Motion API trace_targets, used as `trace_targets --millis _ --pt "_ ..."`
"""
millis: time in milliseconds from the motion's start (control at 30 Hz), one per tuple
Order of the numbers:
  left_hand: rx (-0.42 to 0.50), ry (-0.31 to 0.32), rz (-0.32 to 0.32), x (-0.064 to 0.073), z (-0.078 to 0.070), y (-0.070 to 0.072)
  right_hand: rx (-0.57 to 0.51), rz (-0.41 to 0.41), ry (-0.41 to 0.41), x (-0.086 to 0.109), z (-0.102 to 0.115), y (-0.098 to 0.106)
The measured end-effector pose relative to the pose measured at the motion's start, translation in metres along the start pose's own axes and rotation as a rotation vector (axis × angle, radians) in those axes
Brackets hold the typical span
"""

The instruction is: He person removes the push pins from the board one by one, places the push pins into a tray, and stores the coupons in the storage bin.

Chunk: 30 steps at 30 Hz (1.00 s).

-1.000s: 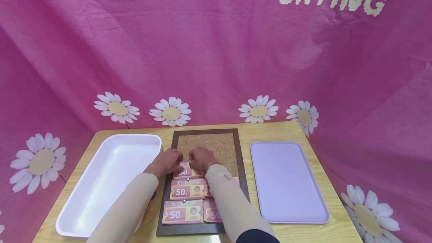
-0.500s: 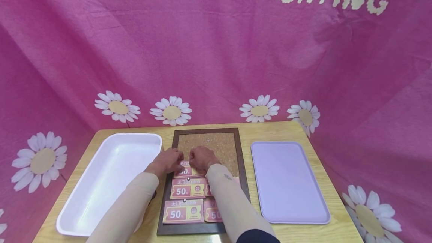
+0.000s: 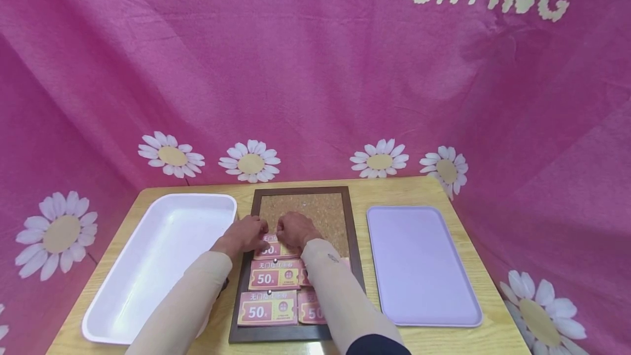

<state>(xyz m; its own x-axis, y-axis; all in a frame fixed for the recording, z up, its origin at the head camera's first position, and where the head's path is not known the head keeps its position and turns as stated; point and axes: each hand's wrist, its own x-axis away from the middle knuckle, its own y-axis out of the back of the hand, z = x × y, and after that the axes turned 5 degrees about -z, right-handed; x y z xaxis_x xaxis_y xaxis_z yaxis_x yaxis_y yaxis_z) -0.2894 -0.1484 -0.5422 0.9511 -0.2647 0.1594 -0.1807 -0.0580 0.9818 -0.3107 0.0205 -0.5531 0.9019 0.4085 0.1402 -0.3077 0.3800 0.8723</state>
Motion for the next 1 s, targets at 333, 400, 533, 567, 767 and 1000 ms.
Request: trace_targets --millis 333,400,533,567,767,1000 --pt "-0.001 -0.011 0.000 0.0007 0.0018 -0.0005 -0.033 0.017 -0.018 -0.0008 -0.0014 -0.0012" --pt "0.005 -0.004 0.004 0.0003 0.0019 -0.0005 -0.022 0.014 -0.017 -0.0016 -0.0015 -0.0012" --pt "0.007 0.003 0.003 0.0006 0.0012 -0.0003 -0.039 0.021 -0.037 -0.0008 -0.0003 -0.0001" --pt "0.007 0.003 0.000 0.0006 0.0011 -0.0002 -0.045 0.023 -0.042 -0.0005 -0.0001 0.0001" --pt "0.004 0.000 -0.008 0.0005 0.0010 -0.0014 -0.032 0.011 -0.033 -0.0002 0.0001 -0.0004" --pt "0.004 0.000 -0.010 -0.0002 0.0011 -0.0020 -0.040 0.016 -0.040 0.0004 0.0007 -0.0005"
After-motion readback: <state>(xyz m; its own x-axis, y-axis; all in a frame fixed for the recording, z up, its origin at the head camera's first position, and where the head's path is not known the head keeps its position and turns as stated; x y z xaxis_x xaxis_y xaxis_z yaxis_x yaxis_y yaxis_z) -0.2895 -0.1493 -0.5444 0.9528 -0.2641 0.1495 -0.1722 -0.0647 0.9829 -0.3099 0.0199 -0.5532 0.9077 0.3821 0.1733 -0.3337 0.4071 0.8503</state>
